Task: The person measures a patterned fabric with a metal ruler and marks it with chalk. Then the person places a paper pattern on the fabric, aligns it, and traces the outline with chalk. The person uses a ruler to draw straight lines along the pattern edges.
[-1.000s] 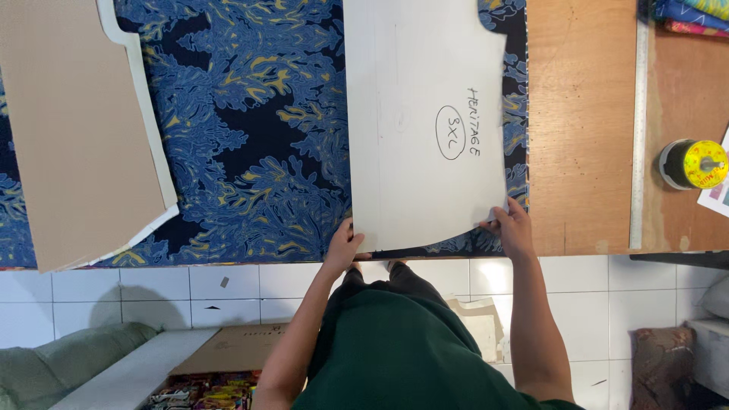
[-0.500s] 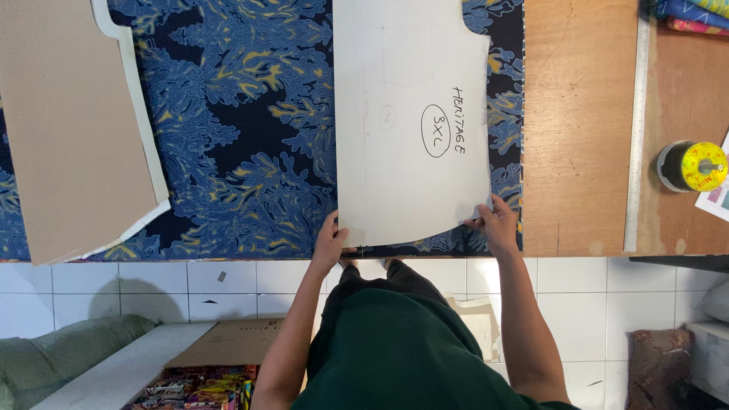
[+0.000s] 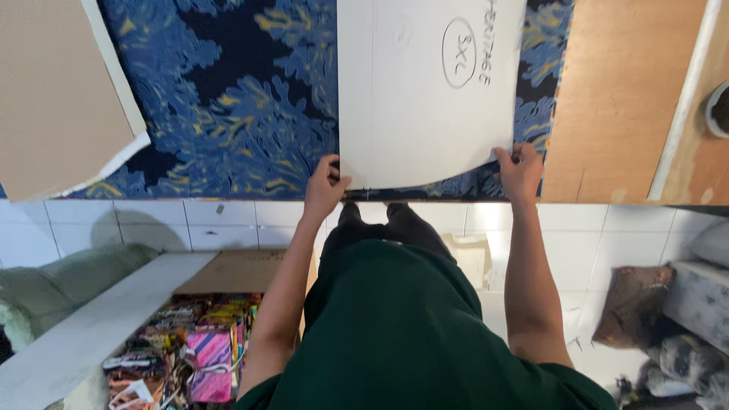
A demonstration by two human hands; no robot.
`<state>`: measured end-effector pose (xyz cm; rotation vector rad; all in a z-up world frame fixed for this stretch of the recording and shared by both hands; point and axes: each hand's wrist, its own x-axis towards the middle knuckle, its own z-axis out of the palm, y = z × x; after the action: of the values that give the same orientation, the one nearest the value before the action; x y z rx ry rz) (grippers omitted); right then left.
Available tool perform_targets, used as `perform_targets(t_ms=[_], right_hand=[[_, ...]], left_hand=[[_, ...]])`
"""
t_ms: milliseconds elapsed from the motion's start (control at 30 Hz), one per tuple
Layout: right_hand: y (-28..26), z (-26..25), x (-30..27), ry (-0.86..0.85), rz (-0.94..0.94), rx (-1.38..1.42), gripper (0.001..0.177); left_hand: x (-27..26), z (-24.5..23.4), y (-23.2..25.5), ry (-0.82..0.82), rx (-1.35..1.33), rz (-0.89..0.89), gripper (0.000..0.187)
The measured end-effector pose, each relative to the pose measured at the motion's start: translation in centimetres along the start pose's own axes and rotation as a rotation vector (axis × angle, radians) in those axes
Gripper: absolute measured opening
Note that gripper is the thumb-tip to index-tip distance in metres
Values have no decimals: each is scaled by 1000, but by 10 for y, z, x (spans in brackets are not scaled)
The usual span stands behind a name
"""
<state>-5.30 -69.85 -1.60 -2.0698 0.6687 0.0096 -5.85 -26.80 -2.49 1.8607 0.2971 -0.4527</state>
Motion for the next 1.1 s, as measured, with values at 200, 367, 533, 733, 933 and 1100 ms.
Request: perform_targets(t_ms=[200, 367, 533, 733, 933, 1100], right_hand=[[6, -1, 5, -51, 5, 60, 25], [0, -4, 3, -35, 35, 19, 26], [1, -9, -13, -51, 4, -13, 27], [6, -8, -24, -42, 18, -10, 26], [6, -5, -25, -14, 30, -12, 26], [13, -3, -24, 13, -10, -65, 27]], left_hand=[[-5, -8, 21, 28, 151, 89, 54], [-8, -9, 30, 9, 217, 107, 55], [-20, -12, 27, -21, 232, 117, 58], [-31, -9, 22, 1, 266, 168, 57], [-30, -9, 22, 8, 358, 205, 57], [-29, -10, 27, -16, 369, 196, 55]])
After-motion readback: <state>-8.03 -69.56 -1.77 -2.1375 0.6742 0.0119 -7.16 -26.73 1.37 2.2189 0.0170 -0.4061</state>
